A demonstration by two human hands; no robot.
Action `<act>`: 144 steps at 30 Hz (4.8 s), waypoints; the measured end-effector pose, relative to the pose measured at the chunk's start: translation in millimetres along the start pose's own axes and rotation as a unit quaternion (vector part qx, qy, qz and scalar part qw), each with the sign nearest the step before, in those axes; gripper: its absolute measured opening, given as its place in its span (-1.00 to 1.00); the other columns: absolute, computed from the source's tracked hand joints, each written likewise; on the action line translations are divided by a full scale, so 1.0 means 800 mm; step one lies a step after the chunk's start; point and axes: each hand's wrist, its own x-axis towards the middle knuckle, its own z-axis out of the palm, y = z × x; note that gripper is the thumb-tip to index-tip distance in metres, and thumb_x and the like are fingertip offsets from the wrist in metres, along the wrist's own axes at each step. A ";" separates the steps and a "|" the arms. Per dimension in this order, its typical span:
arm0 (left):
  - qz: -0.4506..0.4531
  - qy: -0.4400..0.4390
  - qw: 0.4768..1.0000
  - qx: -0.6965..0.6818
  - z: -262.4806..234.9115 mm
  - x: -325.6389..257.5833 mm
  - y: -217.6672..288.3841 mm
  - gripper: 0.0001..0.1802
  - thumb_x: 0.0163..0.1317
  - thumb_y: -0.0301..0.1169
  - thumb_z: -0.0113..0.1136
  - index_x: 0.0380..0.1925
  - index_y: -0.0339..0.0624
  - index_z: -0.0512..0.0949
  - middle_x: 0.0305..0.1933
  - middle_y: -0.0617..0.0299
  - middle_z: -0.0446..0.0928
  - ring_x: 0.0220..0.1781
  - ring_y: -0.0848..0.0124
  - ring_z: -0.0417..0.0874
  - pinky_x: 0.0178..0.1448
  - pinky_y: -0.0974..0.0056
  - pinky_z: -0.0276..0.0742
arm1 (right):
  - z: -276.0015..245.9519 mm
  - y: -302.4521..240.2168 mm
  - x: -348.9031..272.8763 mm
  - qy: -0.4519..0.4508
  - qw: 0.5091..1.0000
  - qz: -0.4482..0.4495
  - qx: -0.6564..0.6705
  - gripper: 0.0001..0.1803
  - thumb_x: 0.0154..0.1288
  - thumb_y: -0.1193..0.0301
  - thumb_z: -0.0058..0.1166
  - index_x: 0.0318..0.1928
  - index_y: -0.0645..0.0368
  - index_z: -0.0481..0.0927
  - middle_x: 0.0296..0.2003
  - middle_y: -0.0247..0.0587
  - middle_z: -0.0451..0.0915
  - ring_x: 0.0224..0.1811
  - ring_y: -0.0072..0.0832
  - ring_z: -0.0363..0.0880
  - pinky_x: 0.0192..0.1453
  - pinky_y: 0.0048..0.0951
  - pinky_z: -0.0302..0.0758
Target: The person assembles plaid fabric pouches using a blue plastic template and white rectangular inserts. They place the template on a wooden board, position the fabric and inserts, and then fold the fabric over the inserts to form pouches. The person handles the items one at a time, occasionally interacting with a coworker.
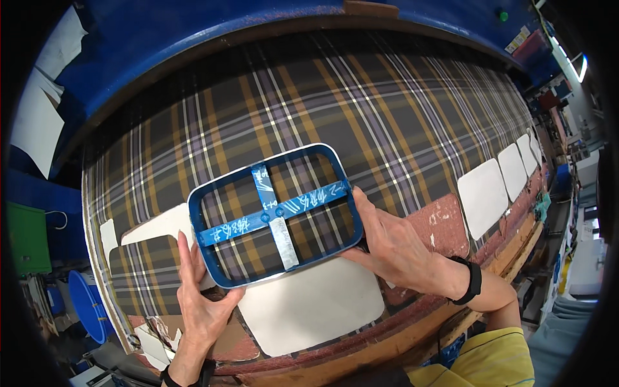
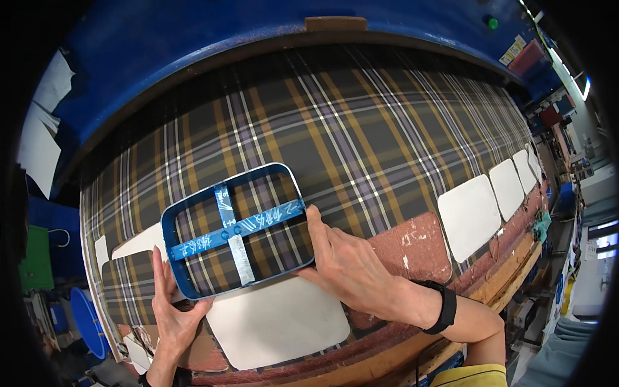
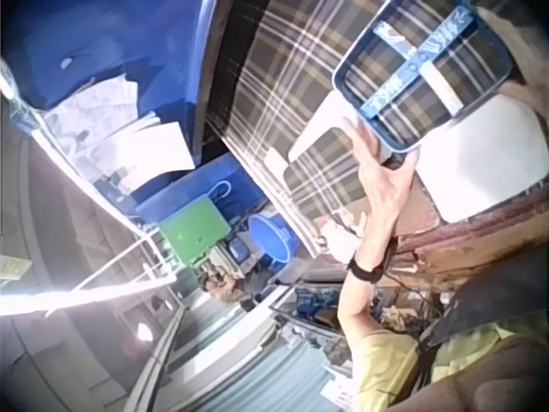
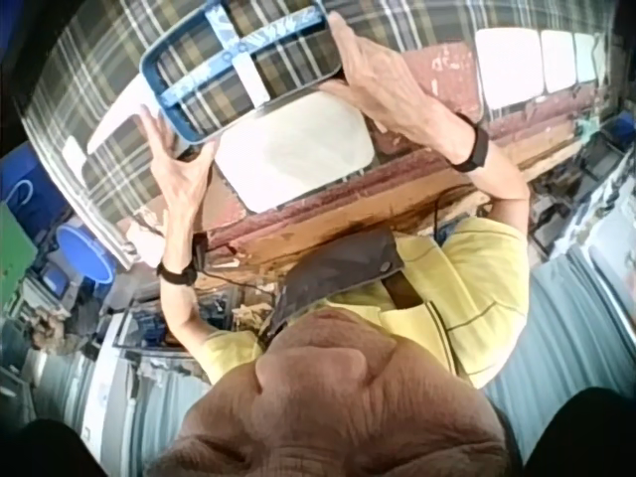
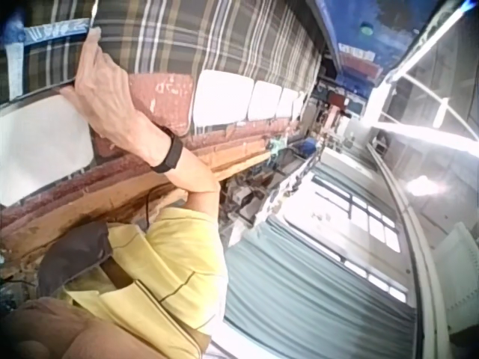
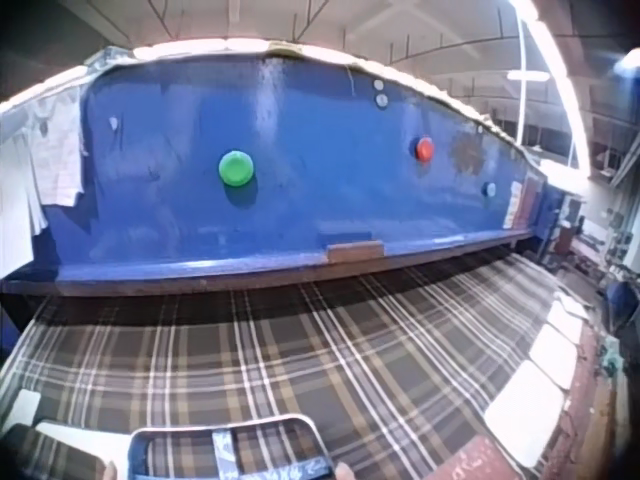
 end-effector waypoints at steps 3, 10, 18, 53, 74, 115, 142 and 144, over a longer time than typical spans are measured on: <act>0.013 -0.002 1.000 0.013 0.000 -0.001 -0.001 0.29 -0.08 -0.51 0.48 0.51 -0.26 -0.27 0.39 -0.39 0.23 0.37 -0.04 0.43 0.41 0.08 0.40 | -0.002 -0.002 -0.001 -0.004 1.000 0.000 -0.013 -0.01 0.08 0.32 0.39 0.26 0.76 0.08 -0.31 0.21 0.52 -0.30 -0.08 0.61 -0.35 -0.27 0.59; 0.016 -0.007 0.999 0.029 -0.001 -0.001 0.000 0.28 -0.05 -0.47 0.51 0.50 -0.29 -0.25 0.37 -0.39 0.25 0.43 -0.04 0.35 0.46 0.06 0.31 | -0.002 -0.003 -0.002 0.001 1.000 0.007 -0.020 -0.02 0.07 0.29 0.40 0.25 0.75 0.11 -0.33 0.17 0.53 -0.30 -0.11 0.62 -0.35 -0.28 0.58; 0.044 0.019 0.998 0.049 0.001 -0.001 -0.006 0.31 -0.10 -0.38 0.58 0.49 -0.34 -0.21 0.38 -0.35 0.24 0.40 -0.03 0.39 0.42 0.09 0.39 | -0.003 -0.008 0.002 0.005 1.000 0.031 -0.001 -0.05 0.14 0.29 0.33 0.27 0.72 0.08 -0.30 0.21 0.55 -0.26 -0.01 0.62 -0.24 -0.18 0.59; 0.039 0.010 0.996 0.077 -0.001 -0.004 -0.006 0.30 -0.08 -0.39 0.56 0.50 -0.30 -0.21 0.36 -0.37 0.25 0.38 -0.06 0.41 0.43 0.09 0.36 | -0.005 -0.003 0.002 -0.028 0.998 0.047 0.021 -0.03 0.14 0.30 0.34 0.29 0.71 0.05 -0.27 0.25 0.52 -0.28 0.00 0.60 -0.28 -0.17 0.58; 0.118 0.009 0.980 0.161 -0.010 0.002 0.002 0.08 -0.08 -0.36 0.50 0.45 -0.24 0.11 0.30 -0.20 0.44 0.35 0.04 0.47 0.56 -0.03 0.09 | 0.005 -0.003 0.002 0.014 0.999 0.020 0.025 -0.01 0.09 0.40 0.40 0.33 0.65 0.03 -0.24 0.19 0.55 -0.24 -0.01 0.63 -0.22 -0.20 0.60; 0.134 0.026 0.980 0.148 -0.001 0.006 -0.002 -0.04 -0.10 -0.38 0.52 0.38 -0.20 0.30 0.31 -0.05 0.46 0.38 0.07 0.45 0.55 -0.07 0.09 | 0.006 0.000 0.000 0.028 0.999 0.018 0.006 0.02 0.05 0.39 0.42 0.32 0.70 0.04 -0.29 0.15 0.55 -0.25 -0.08 0.63 -0.24 -0.25 0.59; 0.113 0.013 0.980 0.166 -0.004 0.001 0.003 0.01 -0.17 -0.47 0.43 0.39 -0.36 0.22 0.19 -0.24 0.50 0.37 -0.16 0.39 0.56 -0.07 0.03 | 0.003 0.001 0.000 0.025 0.998 -0.021 -0.045 -0.05 0.12 0.25 0.36 0.22 0.78 0.14 -0.32 0.17 0.53 -0.32 -0.15 0.64 -0.35 -0.32 0.60; 0.119 0.016 0.978 0.170 -0.004 0.001 0.002 0.02 -0.17 -0.48 0.44 0.39 -0.36 0.21 0.20 -0.24 0.50 0.38 -0.16 0.39 0.56 -0.07 0.03 | 0.004 0.002 0.000 0.025 0.998 -0.024 -0.048 -0.04 0.12 0.25 0.36 0.23 0.77 0.13 -0.31 0.18 0.53 -0.31 -0.14 0.64 -0.34 -0.31 0.60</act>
